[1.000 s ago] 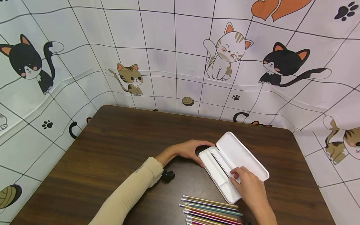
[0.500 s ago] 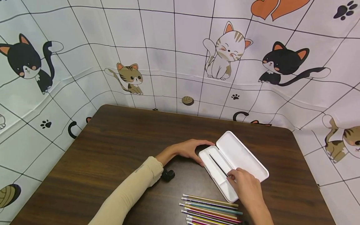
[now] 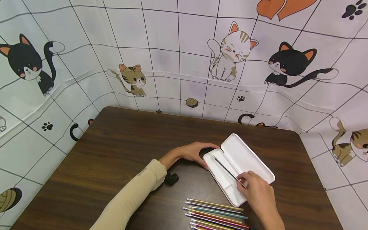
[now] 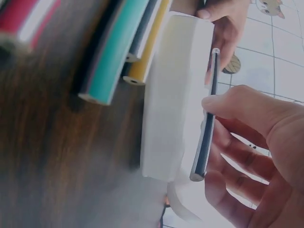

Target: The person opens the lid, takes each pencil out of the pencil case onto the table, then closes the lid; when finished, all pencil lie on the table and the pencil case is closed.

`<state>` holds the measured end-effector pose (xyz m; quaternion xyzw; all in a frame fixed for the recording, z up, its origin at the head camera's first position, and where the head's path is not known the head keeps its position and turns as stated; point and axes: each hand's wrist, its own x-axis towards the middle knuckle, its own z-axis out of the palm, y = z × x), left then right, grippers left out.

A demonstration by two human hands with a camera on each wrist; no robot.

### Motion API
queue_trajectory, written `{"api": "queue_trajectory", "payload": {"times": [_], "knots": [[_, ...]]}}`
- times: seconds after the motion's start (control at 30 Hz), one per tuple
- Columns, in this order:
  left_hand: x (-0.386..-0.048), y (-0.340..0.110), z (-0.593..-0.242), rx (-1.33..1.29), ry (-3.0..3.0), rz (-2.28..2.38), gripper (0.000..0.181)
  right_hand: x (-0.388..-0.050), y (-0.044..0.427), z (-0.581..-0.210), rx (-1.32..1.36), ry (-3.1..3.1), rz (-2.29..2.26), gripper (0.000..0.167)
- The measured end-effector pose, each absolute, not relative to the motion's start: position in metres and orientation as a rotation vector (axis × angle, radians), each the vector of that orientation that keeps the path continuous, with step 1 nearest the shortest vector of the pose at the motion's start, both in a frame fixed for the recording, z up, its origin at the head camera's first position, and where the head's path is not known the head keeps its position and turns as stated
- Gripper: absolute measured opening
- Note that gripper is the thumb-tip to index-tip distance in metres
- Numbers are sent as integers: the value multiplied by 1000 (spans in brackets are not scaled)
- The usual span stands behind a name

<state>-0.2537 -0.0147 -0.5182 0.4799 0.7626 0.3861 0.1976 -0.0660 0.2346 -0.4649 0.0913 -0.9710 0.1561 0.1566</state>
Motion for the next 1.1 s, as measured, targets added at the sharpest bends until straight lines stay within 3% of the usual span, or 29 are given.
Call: {"api": "queue_trajectory", "payload": {"times": [0.57,0.97,1.03,1.1], "knots": [[-260,-19,-522,1333,2124,1067,91,-57,224,-443,391,-2635,495,24],[-266,-19,-522,1374,2118,1065,91,-5,219,-445,718,-2634,571,46],[-267,-20,-522,1375,2117,1069,91,1,223,-454,841,-2597,599,42],[-269,-20,-522,1376,2112,1074,91,0,228,-468,1059,-2510,661,26]]}}
